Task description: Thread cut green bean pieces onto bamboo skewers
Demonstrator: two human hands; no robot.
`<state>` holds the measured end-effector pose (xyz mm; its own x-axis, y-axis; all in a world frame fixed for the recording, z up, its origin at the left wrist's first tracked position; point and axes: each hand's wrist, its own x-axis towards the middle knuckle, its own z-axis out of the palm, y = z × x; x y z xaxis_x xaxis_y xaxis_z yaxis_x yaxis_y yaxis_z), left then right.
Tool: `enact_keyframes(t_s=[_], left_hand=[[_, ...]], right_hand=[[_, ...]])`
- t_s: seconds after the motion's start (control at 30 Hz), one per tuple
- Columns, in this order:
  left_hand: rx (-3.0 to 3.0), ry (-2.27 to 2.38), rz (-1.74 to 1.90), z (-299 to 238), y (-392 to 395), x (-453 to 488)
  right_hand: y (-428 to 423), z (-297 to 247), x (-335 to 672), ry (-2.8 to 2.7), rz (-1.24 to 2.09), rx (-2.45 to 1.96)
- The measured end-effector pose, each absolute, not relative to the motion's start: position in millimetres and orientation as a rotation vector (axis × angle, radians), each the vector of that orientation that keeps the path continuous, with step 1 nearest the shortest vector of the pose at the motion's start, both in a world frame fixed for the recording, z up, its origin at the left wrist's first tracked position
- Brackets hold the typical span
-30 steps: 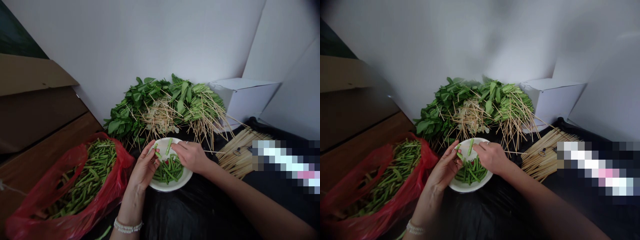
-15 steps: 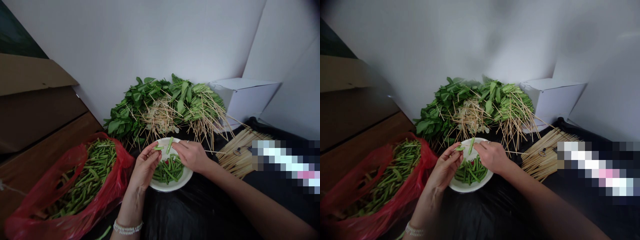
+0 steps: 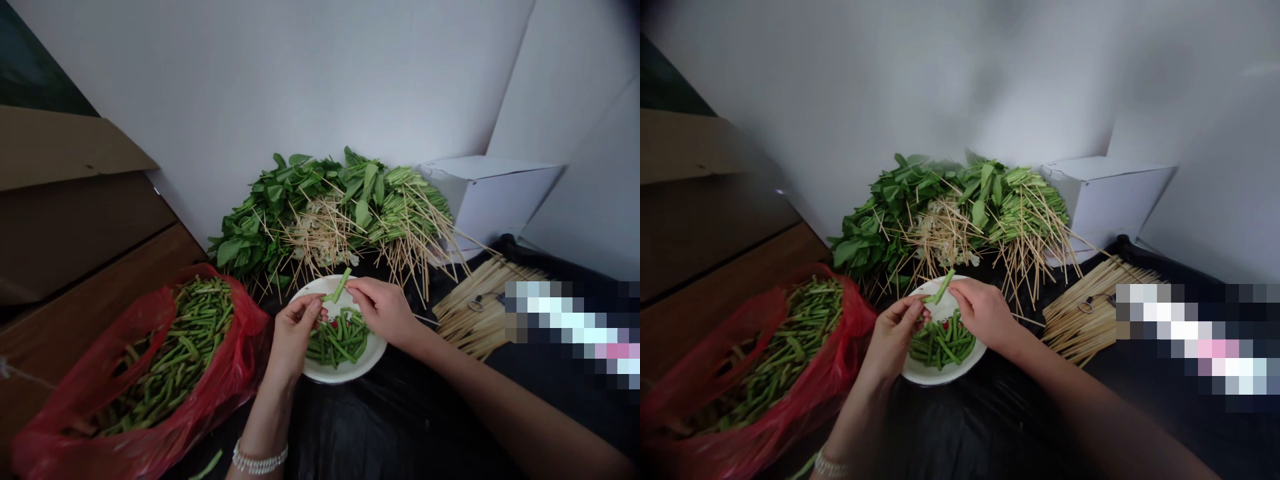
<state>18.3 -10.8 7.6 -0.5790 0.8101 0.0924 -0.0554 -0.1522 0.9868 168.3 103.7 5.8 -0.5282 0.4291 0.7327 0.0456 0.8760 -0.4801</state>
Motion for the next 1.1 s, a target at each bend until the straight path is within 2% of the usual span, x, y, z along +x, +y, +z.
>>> enact_keyframes(t_s=[0.2, 0.3, 0.7, 1.1], left_hand=[[0.805, 1.413, 1.743, 7, -9, 22], [0.809, 1.384, 1.719, 9, -10, 24], [0.923, 1.398, 1.713, 11, -10, 31], [1.054, 1.577, 1.725, 12, -8, 30]], right_hand=[[104, 9, 164, -1.938, 1.033, -0.438], [101, 9, 163, -1.967, 1.188, -0.400], [99, 17, 167, -2.077, 0.945, -0.369], [105, 12, 165, -2.000, 1.258, -0.336]])
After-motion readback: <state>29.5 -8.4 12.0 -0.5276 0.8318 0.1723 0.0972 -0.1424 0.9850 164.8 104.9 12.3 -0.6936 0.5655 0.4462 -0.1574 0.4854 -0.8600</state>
